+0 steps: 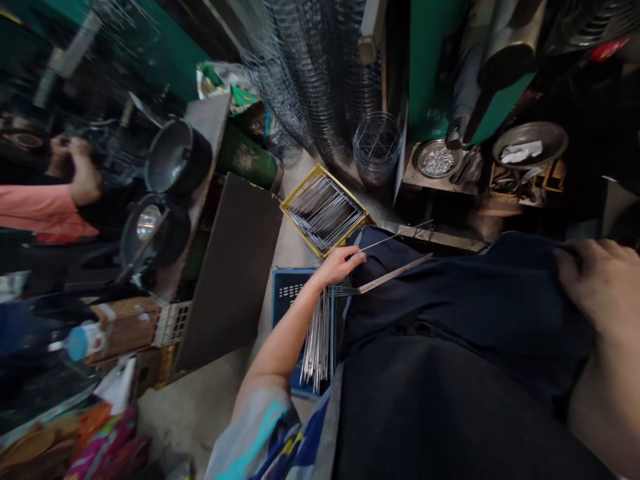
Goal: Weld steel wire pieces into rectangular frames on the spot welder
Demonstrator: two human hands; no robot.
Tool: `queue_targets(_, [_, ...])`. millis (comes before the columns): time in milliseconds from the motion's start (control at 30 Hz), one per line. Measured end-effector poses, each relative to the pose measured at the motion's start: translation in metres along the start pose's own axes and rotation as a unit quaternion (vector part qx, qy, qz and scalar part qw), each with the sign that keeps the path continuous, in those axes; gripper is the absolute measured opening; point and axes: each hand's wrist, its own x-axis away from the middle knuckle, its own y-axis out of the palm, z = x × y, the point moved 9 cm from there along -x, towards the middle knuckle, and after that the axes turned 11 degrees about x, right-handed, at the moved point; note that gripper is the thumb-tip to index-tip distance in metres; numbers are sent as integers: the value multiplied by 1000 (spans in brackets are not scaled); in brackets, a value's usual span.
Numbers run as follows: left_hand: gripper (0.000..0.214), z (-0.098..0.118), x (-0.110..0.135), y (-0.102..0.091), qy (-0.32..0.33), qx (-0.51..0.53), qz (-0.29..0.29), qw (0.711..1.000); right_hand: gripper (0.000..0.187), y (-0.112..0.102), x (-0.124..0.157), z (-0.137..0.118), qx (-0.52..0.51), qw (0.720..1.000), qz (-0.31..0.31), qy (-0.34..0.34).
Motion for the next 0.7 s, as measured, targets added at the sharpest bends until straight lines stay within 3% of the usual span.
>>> queue_targets(67, [41, 4, -11, -10, 19, 0, 20, 1000, 44, 3, 0, -3, 11, 1000, -7, -5])
queue_targets(167, [41, 31, -22, -28, 92, -55, 88, 990, 45, 5, 0, -2, 10, 1000, 5, -3])
queue_targets(267, [36, 46, -31, -29, 126, -104, 85, 983, 45, 2, 1, 3, -23, 999, 26, 9])
queue_targets(433, [30, 13, -51, -11, 67, -177, -15, 982, 37, -4, 1, 9, -123, 992, 11, 14])
queue_targets(700, [38, -14, -60, -14, 1, -253, -31, 967, 31, -1, 4, 14, -163, 986, 0, 41])
